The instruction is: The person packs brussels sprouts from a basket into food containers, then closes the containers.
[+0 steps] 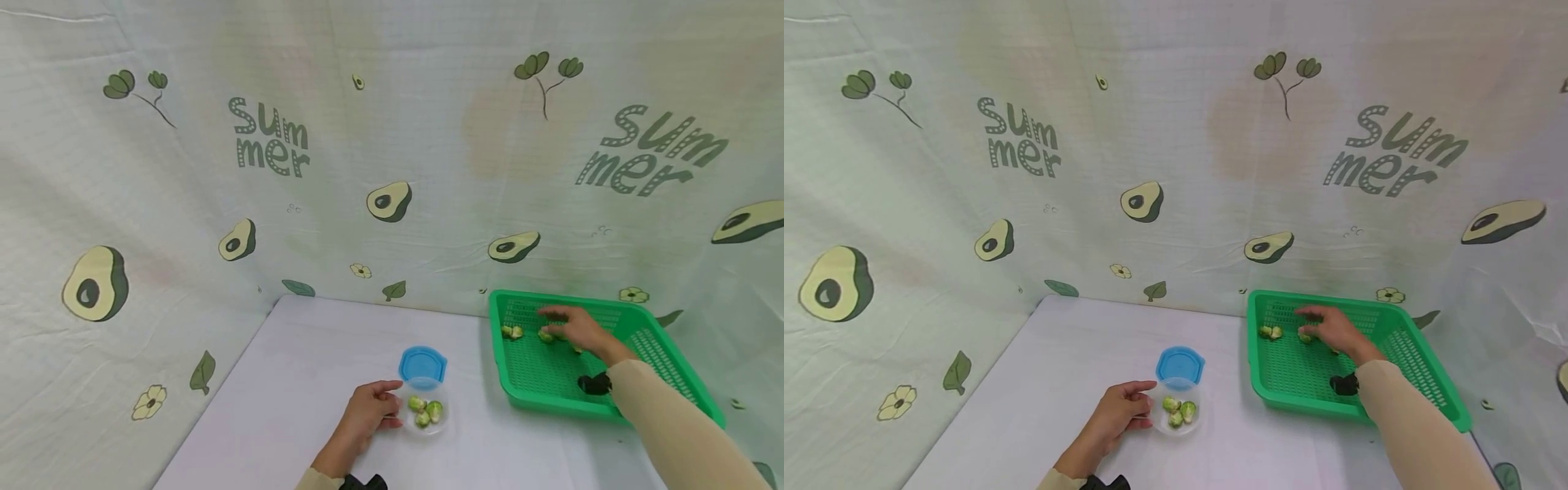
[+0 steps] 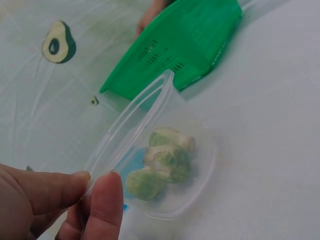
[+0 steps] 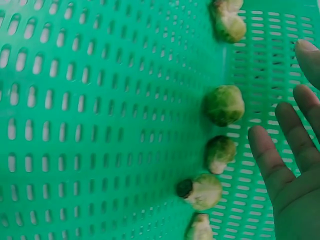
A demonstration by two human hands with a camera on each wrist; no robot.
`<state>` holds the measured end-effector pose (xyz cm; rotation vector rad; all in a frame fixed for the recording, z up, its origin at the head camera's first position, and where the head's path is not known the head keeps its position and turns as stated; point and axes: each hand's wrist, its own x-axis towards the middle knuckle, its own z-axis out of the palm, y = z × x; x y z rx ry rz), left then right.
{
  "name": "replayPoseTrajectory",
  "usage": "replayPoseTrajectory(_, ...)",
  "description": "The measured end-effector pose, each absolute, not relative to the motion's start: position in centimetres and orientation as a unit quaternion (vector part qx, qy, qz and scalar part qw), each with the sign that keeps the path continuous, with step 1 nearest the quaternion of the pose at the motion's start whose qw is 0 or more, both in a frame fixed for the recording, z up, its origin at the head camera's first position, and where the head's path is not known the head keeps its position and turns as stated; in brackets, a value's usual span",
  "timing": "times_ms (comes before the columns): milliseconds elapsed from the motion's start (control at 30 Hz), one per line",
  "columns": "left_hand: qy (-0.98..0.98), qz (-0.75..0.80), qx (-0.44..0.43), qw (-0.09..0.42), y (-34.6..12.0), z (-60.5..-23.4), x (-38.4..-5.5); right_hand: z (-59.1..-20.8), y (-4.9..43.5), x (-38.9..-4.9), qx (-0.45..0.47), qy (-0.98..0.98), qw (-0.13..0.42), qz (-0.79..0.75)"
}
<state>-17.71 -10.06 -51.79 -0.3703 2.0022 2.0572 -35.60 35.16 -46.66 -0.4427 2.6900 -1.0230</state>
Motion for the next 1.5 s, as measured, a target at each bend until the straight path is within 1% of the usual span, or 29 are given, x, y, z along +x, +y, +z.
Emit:
replayPoseTrajectory(267, 0.688, 0.704, -0.128, 0.122, -10.0, -52.0, -17.7, -48.5, 35.7, -35.8, -0.157, 0.917, 0.133, -0.343)
replayPoseTrajectory(533, 0.686, 0.704, -0.138, 0.118, -10.0, -52.2, -17.8, -48.6, 35.3, -35.9, -0.160, 0.905, 0.131, -0.370)
replayPoseTrajectory(667, 0.686, 0.705, -0.138, 0.115, -10.1, -52.2, -17.9, -48.6, 35.2, -36.0, -0.165, 0.912, 0.123, -0.355)
replayPoseTrajectory(967, 0.693, 0.701, -0.117, 0.123, -10.5, -52.1, -17.8, -49.9, 35.6, -35.8, -0.181, 0.908, 0.146, -0.348)
replayPoseTrajectory(1067, 0.697, 0.695, -0.118, 0.128, -10.5, -52.0, -17.7, -50.3, 35.7, -35.9, -0.180, 0.908, 0.146, -0.348)
replayPoseTrajectory(1300, 0.695, 0.698, -0.120, 0.125, -10.4, -52.0, -17.8, -50.1, 35.5, -37.0, -0.170, 0.903, 0.153, -0.364)
replayPoseTrajectory(1500, 0.690, 0.703, -0.120, 0.122, -10.4, -51.9, -17.7, -49.8, 35.4, -37.1, -0.182, 0.911, 0.138, -0.343)
